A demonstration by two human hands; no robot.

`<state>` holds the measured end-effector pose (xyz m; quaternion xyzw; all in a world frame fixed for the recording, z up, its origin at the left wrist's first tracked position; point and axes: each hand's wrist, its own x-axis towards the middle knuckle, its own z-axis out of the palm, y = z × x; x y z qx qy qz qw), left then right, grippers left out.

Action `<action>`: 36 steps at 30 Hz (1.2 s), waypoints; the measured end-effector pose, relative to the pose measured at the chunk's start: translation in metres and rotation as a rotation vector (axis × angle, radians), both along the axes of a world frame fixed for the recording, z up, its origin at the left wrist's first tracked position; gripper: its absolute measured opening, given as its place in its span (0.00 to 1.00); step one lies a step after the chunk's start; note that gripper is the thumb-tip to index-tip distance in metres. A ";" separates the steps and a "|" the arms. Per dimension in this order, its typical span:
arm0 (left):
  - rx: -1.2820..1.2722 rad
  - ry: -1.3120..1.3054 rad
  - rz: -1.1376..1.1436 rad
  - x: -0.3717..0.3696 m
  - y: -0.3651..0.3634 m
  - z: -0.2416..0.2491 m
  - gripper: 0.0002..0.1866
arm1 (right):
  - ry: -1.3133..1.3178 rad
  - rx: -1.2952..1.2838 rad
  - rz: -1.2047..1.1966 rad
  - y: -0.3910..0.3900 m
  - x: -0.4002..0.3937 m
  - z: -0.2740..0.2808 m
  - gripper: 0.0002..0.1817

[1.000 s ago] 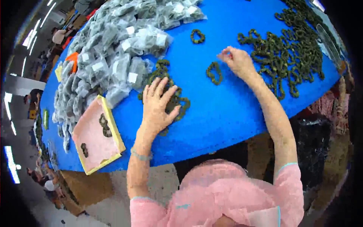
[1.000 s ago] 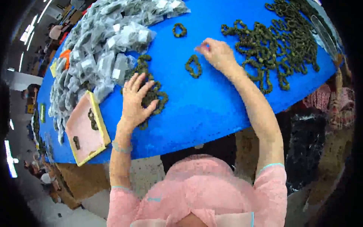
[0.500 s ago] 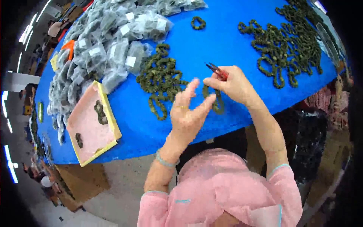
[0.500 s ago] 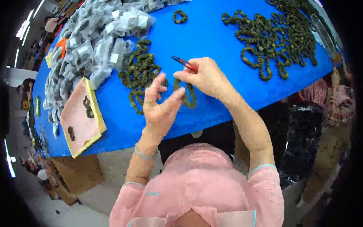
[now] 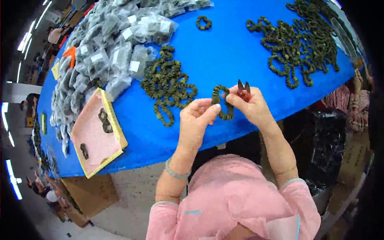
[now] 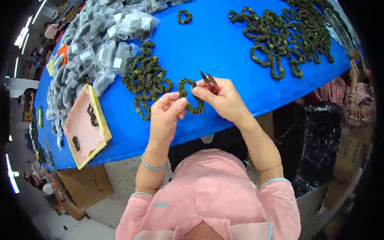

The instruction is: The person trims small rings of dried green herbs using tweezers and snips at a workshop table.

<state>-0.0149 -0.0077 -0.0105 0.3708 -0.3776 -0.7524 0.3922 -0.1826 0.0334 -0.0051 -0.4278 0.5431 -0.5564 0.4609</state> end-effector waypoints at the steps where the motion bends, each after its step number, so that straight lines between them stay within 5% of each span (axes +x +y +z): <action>1: 0.004 0.006 -0.004 -0.001 0.001 0.001 0.10 | 0.007 0.003 0.005 0.000 0.001 0.000 0.07; 7: -0.079 0.053 0.037 -0.001 0.001 0.004 0.08 | 0.026 0.022 0.178 0.006 -0.003 0.008 0.07; 11: -0.105 0.238 -0.482 0.011 -0.005 -0.007 0.10 | -0.201 0.011 0.303 0.006 0.000 0.011 0.08; 17: -0.006 0.235 -0.423 0.013 -0.001 0.007 0.08 | 0.085 0.046 0.211 0.013 -0.004 0.006 0.05; 21: -0.150 0.044 -0.187 0.005 0.010 0.015 0.09 | 0.198 -0.063 -0.088 0.020 0.005 0.019 0.08; 36: -0.720 -0.337 -0.033 -0.001 0.013 0.010 0.11 | 0.282 -0.086 -0.061 0.030 0.010 0.013 0.19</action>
